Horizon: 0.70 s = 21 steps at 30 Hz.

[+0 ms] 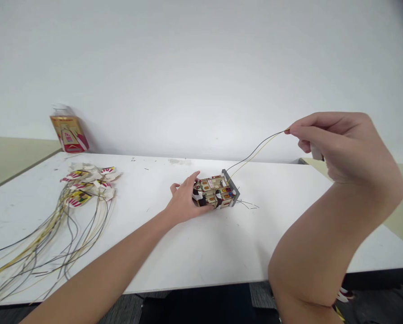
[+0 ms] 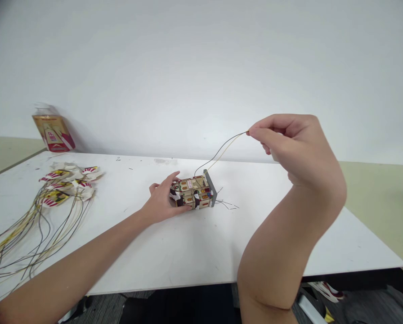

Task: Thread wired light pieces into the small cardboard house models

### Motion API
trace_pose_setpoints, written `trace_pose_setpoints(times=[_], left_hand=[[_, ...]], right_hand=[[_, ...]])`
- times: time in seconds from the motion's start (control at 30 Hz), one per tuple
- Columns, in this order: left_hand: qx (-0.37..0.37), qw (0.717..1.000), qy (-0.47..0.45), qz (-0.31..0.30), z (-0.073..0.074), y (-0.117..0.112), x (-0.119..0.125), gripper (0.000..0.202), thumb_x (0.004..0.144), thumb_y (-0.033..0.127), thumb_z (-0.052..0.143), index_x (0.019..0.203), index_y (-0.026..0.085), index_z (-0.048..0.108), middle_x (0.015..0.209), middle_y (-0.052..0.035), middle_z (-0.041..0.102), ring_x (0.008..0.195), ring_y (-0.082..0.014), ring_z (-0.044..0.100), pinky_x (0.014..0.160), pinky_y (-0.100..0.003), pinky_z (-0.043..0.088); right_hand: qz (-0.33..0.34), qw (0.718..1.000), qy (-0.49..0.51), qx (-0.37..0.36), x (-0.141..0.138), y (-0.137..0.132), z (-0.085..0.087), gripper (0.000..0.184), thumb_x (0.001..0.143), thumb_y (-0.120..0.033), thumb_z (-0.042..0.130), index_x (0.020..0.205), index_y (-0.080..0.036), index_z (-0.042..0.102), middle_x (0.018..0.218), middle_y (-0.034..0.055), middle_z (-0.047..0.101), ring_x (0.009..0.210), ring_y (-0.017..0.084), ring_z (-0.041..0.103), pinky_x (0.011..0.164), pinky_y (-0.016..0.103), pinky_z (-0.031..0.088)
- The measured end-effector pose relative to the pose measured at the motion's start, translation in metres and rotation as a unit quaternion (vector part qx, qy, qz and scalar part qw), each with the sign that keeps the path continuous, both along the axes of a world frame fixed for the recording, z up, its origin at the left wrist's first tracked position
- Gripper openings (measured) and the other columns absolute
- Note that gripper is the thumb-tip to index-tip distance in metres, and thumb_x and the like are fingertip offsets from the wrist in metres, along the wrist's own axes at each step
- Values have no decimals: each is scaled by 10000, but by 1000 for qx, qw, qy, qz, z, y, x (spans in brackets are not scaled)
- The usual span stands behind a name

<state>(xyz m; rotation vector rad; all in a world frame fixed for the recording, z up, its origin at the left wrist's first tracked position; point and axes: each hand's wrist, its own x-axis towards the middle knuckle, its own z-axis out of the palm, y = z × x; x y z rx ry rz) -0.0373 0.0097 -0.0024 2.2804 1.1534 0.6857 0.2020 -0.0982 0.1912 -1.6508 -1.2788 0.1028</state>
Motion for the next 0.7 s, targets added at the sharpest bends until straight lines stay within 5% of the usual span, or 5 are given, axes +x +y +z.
trace_pose_setpoints(times=[0.7], left_hand=[[7, 1000, -3, -9, 0, -1, 0, 992, 631, 621, 703, 1419, 292, 198, 1319, -119, 517, 1194, -326, 494, 1031, -512, 192]], right_hand=[[-56, 998, 7, -9, 10, 2, -3, 119, 743, -345, 666, 739, -247, 732, 570, 5, 490, 511, 88, 384, 394, 228, 236]])
